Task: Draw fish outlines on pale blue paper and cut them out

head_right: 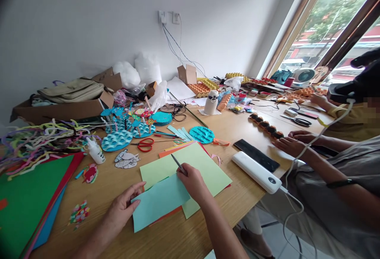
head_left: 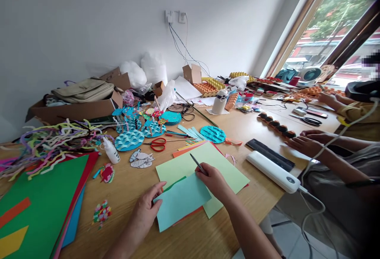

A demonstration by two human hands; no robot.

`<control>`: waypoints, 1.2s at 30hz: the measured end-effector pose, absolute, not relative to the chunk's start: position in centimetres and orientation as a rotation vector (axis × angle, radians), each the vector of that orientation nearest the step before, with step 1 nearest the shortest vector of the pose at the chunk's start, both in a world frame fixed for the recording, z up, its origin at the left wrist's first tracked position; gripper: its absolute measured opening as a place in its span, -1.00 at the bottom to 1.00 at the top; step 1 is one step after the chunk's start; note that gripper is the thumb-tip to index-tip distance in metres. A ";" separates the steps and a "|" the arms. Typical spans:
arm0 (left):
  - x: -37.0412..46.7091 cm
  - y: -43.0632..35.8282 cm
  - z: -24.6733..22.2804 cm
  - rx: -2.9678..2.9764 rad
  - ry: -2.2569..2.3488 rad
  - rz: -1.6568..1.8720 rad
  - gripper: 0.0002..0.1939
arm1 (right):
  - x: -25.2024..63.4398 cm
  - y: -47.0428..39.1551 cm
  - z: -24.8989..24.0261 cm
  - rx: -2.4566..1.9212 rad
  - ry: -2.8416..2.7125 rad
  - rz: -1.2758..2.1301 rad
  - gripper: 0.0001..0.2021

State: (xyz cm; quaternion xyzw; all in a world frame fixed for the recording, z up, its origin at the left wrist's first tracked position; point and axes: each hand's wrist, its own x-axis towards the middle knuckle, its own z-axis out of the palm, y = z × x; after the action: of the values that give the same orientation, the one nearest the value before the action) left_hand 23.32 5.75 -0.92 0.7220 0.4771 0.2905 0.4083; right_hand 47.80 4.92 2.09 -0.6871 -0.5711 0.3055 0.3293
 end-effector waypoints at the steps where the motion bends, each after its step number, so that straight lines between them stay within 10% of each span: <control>1: 23.2 5.7 -1.2 1.767 1.189 0.735 -0.53 | 47.7 4.9 2.1 -1.795 -1.489 0.798 -0.91; 24: 22.8 4.6 -3.2 1.548 1.150 0.599 -0.40 | 47.8 4.8 0.9 -1.841 -1.593 0.900 -0.90; 36: 23.4 4.4 -0.6 1.718 1.254 0.581 -0.73 | 48.1 5.6 1.7 -1.948 -1.667 0.719 -0.85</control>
State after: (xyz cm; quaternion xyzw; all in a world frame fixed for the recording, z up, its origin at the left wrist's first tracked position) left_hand 23.40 4.42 -0.61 0.6954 0.5074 0.2352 0.4513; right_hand 48.05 5.60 1.69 -0.7108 -0.6082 0.2623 0.2369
